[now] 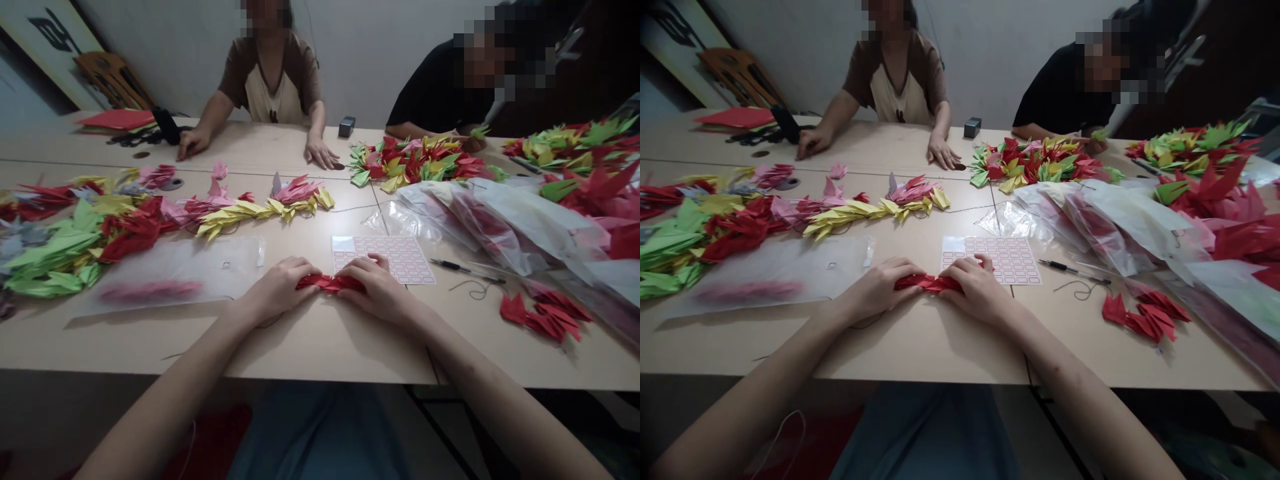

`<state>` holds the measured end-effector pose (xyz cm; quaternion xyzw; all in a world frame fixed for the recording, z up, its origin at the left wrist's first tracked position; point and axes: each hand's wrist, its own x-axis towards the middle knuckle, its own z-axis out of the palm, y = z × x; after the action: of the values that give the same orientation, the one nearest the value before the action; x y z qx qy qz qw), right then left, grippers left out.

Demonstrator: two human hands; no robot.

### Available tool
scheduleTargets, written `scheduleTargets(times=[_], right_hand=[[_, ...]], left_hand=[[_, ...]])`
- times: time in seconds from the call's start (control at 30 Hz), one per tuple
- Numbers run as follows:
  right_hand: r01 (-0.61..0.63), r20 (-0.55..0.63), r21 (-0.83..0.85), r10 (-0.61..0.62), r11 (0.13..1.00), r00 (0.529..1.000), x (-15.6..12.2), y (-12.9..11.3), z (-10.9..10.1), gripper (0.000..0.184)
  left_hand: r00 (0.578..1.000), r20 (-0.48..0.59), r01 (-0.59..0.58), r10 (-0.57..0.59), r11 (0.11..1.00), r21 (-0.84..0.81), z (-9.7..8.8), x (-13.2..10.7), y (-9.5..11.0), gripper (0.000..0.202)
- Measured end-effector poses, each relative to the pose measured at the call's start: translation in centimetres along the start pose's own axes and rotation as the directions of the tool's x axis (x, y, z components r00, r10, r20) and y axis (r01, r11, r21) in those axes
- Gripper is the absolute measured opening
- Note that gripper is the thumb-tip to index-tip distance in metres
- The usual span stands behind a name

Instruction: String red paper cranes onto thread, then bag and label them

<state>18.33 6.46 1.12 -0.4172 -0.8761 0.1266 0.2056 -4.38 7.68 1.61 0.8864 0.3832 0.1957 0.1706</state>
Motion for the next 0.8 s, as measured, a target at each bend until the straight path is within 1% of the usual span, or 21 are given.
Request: scheduleTargets(times=[0.23,0.47,0.6,0.7,0.8], right_hand=[[-0.047,-0.028,0.077,0.050,0.996,0.998,0.1,0.3,0.3,0.010],[-0.115,-0.092,0.078,0.122,0.990,0.988,-0.1,0.5,0.9,0.013],[-0.143,-0.104,0.079,0.151,0.987,0.983,-0.4,0.8,1.3,0.015],[-0.141,-0.111,0.078,0.150,0.987,0.982,-0.4,1.1,1.5,0.016],[-0.100,-0.102,0.044,0.104,0.994,0.989,-0.3,1.1,1.4,0.021]], left_hand=[[0.999,-0.037,0.011,-0.013,0.998,-0.062,0.0,0.0,-0.2,0.019],[0.992,-0.044,0.115,-0.122,0.984,-0.136,-0.5,-0.1,0.5,0.019],[0.991,-0.056,0.109,-0.120,0.980,-0.169,-0.5,0.1,0.3,0.018],[0.991,-0.066,0.101,-0.115,0.978,-0.184,-0.2,0.1,0.1,0.019],[0.992,-0.065,0.096,-0.108,0.981,-0.171,-0.1,0.1,-0.1,0.020]])
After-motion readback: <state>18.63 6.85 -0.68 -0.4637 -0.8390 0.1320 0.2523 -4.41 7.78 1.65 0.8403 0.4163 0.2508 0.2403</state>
